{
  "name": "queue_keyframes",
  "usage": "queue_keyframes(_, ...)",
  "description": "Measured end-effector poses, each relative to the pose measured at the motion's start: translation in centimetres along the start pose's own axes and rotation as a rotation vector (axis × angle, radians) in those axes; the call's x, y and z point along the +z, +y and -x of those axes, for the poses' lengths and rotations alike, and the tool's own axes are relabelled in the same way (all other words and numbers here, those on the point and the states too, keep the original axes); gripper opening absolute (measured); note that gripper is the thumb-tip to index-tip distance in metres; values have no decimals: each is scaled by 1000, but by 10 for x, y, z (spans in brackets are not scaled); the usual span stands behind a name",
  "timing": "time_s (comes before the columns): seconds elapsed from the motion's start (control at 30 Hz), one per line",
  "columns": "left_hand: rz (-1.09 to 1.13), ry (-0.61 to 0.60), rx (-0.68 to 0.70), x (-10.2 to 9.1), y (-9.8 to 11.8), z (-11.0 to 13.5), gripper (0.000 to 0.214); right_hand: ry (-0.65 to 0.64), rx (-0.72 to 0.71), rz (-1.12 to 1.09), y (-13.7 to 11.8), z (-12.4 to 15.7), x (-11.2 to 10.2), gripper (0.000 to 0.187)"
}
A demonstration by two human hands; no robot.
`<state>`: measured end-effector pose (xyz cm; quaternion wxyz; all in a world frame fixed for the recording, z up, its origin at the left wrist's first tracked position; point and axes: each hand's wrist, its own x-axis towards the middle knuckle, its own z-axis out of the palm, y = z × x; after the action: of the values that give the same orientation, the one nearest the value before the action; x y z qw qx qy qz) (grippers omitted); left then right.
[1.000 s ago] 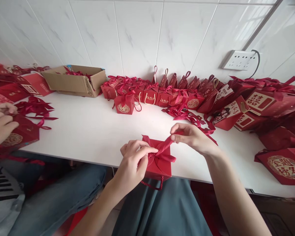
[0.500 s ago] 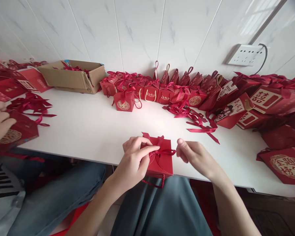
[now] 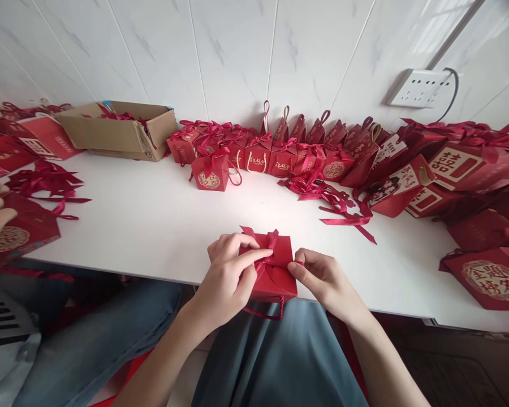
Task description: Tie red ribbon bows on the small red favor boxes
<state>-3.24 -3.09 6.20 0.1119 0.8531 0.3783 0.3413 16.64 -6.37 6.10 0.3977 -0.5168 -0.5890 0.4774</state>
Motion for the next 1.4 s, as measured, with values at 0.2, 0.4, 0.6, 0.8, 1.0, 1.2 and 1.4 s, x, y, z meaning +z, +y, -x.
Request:
queue_keyframes(0.2, 59, -5, 4, 2, -1, -1, 40, 84, -2, 113, -2, -2, 1, 46)
queue_keyframes(0.4, 243, 223, -225, -2, 0, 8, 24, 112, 13, 88, -2, 2, 5, 41)
queue_keyframes(0.6, 322, -34, -512, -11, 3, 16, 27, 97, 59, -7, 2, 1, 8, 40)
queue_keyframes(0.8, 562, -156, -564, -13, -5, 12, 32, 16, 55, -226, 8, -2, 6, 38)
queue_keyframes(1.0, 753, -265, -588, -14, -17, 11, 37, -31, 20, -413, 21, -6, 5, 37)
queue_keyframes(1.2, 748, -262, -567, -11, -19, 10, 36, -42, 55, -509, 27, -9, 5, 36)
queue_keyframes(1.4, 750, -238, -550, -7, -19, 11, 35, -50, 87, -659, 33, -10, 4, 35)
